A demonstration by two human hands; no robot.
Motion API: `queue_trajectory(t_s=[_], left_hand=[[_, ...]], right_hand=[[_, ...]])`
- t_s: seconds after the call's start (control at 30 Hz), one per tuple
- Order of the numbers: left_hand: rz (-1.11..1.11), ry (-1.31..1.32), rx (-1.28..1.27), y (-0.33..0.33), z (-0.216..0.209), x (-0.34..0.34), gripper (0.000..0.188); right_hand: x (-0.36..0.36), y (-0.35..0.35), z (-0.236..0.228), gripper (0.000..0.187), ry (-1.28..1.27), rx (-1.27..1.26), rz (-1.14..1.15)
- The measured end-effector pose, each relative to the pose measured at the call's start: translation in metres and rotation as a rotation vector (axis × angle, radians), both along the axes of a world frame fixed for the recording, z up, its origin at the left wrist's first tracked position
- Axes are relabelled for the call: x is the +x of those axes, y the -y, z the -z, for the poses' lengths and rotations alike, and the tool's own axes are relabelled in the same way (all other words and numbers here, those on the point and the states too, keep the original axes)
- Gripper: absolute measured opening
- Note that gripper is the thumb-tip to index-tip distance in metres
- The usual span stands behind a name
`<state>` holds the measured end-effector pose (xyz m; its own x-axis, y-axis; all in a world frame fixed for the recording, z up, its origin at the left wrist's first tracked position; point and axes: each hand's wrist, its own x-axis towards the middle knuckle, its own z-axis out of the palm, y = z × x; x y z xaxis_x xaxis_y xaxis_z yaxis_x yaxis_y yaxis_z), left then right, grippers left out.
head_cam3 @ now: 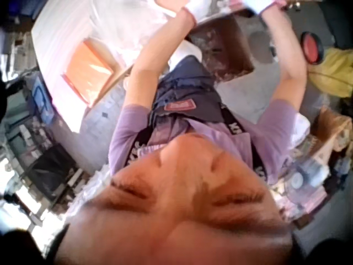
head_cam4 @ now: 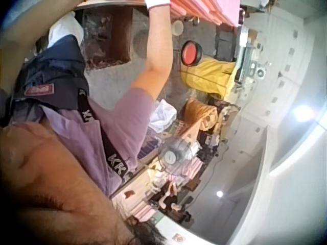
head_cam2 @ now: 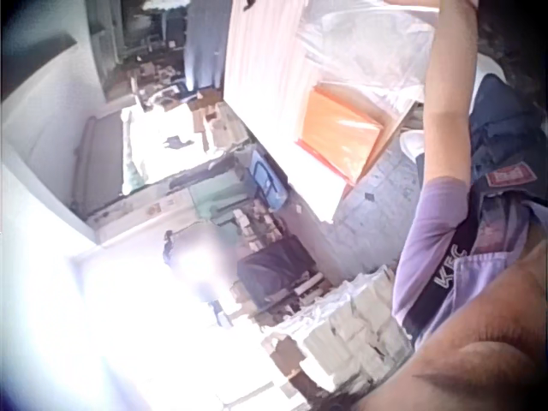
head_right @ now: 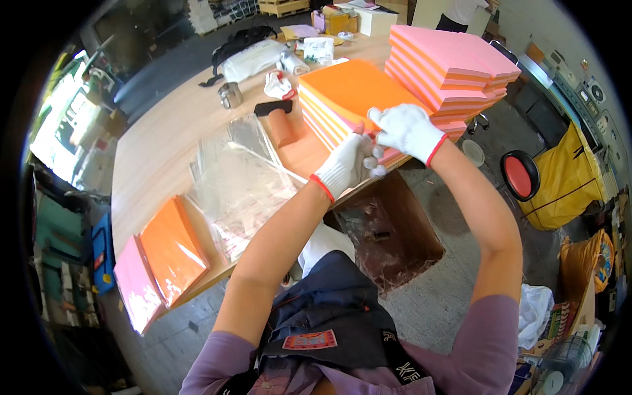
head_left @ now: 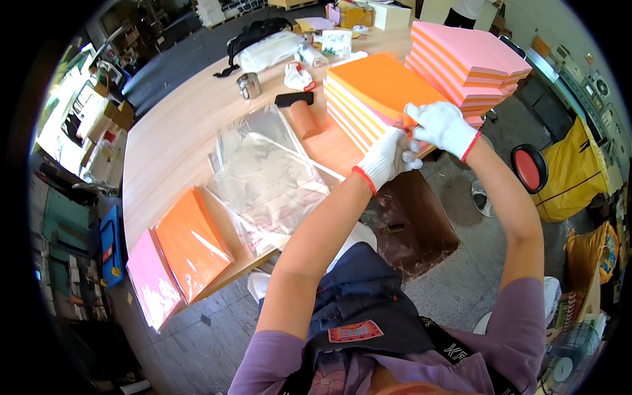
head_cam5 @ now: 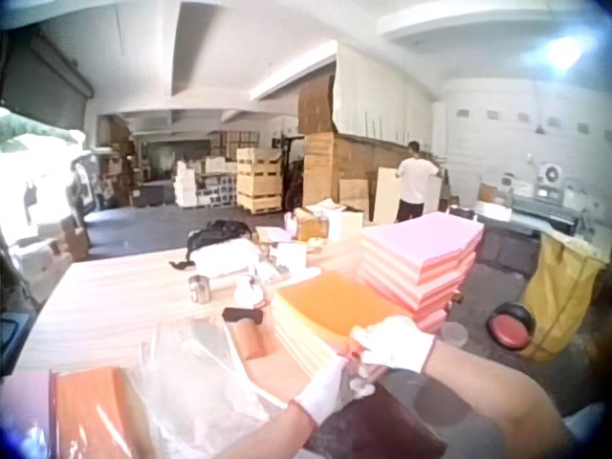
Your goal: The person repeatedly picks up orange and pink foam sheets from stacks on a table and places them into clear plastic bags. They seal each bag and set it aside, alternating between the two colors throughout the clip.
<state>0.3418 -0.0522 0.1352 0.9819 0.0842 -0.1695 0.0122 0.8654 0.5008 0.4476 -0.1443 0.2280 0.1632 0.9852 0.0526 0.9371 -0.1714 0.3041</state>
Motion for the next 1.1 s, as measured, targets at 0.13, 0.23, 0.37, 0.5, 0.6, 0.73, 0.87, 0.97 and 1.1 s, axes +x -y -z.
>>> queue_trajectory(t_s=[0.13, 0.23, 0.37, 0.5, 0.6, 0.73, 0.87, 0.97, 1.1], left_hand=[[-0.048, 0.049, -0.068, 0.0, -0.01, 0.002, 0.051], [-0.048, 0.014, -0.034, 0.003, -0.023, 0.006, 0.05], [-0.048, 0.073, -0.082, -0.002, -0.013, 0.004, 0.046], [-0.149, 0.079, 0.219, 0.012, 0.007, -0.031, 0.053], [-0.272, -0.207, 1.477, 0.027, 0.047, -0.111, 0.044], [-0.484, -0.903, 2.358, 0.008, 0.101, -0.22, 0.06], [-0.224, -0.969, 2.521, -0.041, 0.129, -0.272, 0.053], [-0.108, -1.13, 2.392, -0.077, 0.119, -0.271, 0.053], [0.188, -1.22, 2.333, -0.062, 0.093, -0.259, 0.048]], right_hand=[[0.015, 0.035, 0.013, 0.031, -0.488, 0.615, 0.032], [0.082, 0.068, 0.062, 0.054, -1.92, 0.385, 0.44], [0.056, 0.041, 0.064, 0.068, -2.531, 0.884, 0.519], [0.052, 0.018, 0.056, 0.058, -2.477, 1.122, 0.582], [0.085, 0.017, 0.07, 0.047, -2.393, 0.984, 0.594], [0.098, 0.009, 0.086, 0.038, -2.257, 0.941, 0.584], [0.101, 0.0, 0.088, 0.036, -2.227, 0.971, 0.486], [0.082, -0.004, 0.082, 0.033, -2.307, 1.147, 0.43], [0.058, 0.022, 0.085, 0.032, -2.399, 1.116, 0.232]])
